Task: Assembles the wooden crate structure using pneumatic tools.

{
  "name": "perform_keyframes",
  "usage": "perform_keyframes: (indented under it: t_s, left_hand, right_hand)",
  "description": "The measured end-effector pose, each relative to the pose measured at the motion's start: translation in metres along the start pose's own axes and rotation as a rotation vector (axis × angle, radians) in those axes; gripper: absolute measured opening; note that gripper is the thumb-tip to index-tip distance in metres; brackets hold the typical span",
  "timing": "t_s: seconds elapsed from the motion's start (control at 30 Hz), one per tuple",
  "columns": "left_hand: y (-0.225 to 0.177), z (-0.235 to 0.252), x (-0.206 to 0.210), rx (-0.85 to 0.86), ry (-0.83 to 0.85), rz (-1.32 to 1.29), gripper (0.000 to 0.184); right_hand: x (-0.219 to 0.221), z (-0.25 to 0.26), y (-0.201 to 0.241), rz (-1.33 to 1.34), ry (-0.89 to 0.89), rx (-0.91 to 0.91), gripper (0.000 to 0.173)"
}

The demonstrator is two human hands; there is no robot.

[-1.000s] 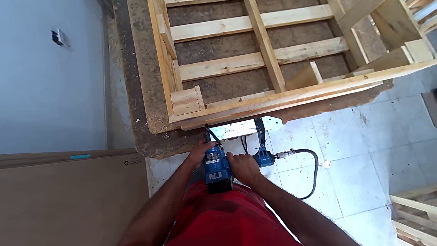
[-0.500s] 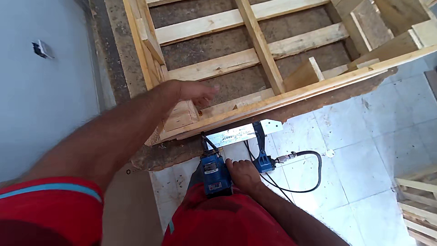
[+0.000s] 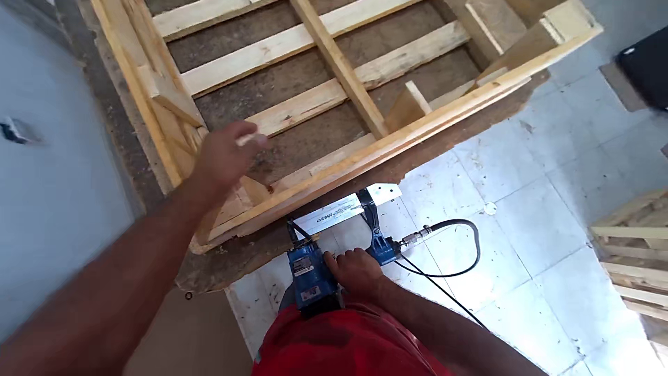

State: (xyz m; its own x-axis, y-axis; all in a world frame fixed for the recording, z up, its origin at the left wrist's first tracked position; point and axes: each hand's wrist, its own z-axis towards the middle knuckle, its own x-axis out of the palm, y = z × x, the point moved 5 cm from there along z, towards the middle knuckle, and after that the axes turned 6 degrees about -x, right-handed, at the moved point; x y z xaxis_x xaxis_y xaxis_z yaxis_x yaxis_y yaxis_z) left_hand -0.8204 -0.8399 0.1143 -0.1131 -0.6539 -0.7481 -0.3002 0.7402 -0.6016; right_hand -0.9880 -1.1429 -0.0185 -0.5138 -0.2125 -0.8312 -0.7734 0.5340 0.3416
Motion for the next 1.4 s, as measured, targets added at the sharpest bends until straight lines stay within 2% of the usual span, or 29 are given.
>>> perform_keyframes:
  t_s: [0.07, 0.13, 0.17, 0.2, 0.27, 0.3, 0.37, 0.47, 0.53, 0.6, 0.67, 0.73, 0.8, 0.87, 0.97, 1.03, 1.13, 1.23, 1.4]
  left_hand:
    - [-0.016, -0.052, -0.014, 0.142, -0.332, -0.015, 0.05]
    - [-0.025, -0.114, 0.015, 0.146, -0.445, -0.213, 0.043]
    - [-0.023, -0.141, 0.047, 0.04, -0.399, -0.356, 0.038]
    - [-0.019, -0.162, 0.09, -0.126, -0.281, -0.501, 0.036]
    - [-0.02, -0.188, 0.193, -0.463, 0.088, -0.729, 0.04]
    - [-0.029, -0.198, 0.239, -0.572, 0.258, -0.834, 0.044]
    - [-0.055, -0.211, 0.299, -0.659, 0.463, -1.045, 0.063]
    - [-0.096, -0.201, 0.342, -0.589, 0.595, -1.291, 0.089]
    - [-0.12, -0.179, 0.347, -0.558, 0.59, -1.335, 0.085]
    - [-0.138, -0.158, 0.343, -0.627, 0.574, -1.339, 0.074]
    - [-0.148, -0.129, 0.346, -0.644, 0.579, -1.383, 0.057]
    - [-0.153, -0.095, 0.356, -0.559, 0.583, -1.478, 0.038]
    - [-0.159, -0.072, 0.359, -0.441, 0.542, -1.506, 0.033]
    - [-0.179, -0.052, 0.356, -0.338, 0.505, -1.496, 0.036]
    - [-0.217, -0.035, 0.342, -0.305, 0.508, -1.431, 0.048]
    - [-0.229, -0.029, 0.338, -0.293, 0.479, -1.406, 0.056]
    - [-0.241, -0.017, 0.332, -0.255, 0.389, -1.428, 0.065]
    - [-0.254, -0.013, 0.327, -0.217, 0.274, -1.475, 0.066]
    - [-0.271, -0.02, 0.328, -0.24, 0.115, -1.491, 0.067]
  right_hand:
    - [0.004, -0.017, -0.016, 0.05, 0.067, 0.025, 0.049]
    - [0.004, -0.042, -0.035, 0.092, 0.138, 0.054, 0.048]
    - [0.002, -0.056, -0.045, 0.113, 0.164, 0.069, 0.049]
    - [-0.001, -0.07, -0.056, 0.128, 0.181, 0.093, 0.05]
    - [-0.006, -0.108, -0.078, 0.15, 0.187, 0.167, 0.05]
    - [-0.01, -0.127, -0.088, 0.153, 0.169, 0.206, 0.051]
    - [-0.022, -0.15, -0.099, 0.1, 0.137, 0.226, 0.055]
    - [-0.031, -0.176, -0.118, -0.03, 0.111, 0.202, 0.059]
    - [-0.036, -0.183, -0.132, -0.096, 0.032, 0.162, 0.058]
    - [-0.04, -0.185, -0.146, -0.147, -0.038, 0.127, 0.057]
    - [-0.046, -0.182, -0.163, -0.19, -0.108, 0.099, 0.056]
    - [-0.056, -0.177, -0.184, -0.205, -0.133, 0.101, 0.058]
    - [-0.067, -0.171, -0.201, -0.176, -0.087, 0.147, 0.061]
    - [-0.084, -0.172, -0.221, -0.105, 0.029, 0.263, 0.063]
    - [-0.1, -0.182, -0.251, -0.082, 0.005, 0.312, 0.051]
    - [-0.105, -0.187, -0.262, -0.109, -0.045, 0.28, 0.043]
    - [-0.119, -0.189, -0.277, -0.165, -0.143, 0.217, 0.043]
    - [-0.133, -0.192, -0.292, -0.245, -0.272, 0.101, 0.041]
    - [-0.15, -0.198, -0.312, -0.324, -0.318, -0.032, 0.044]
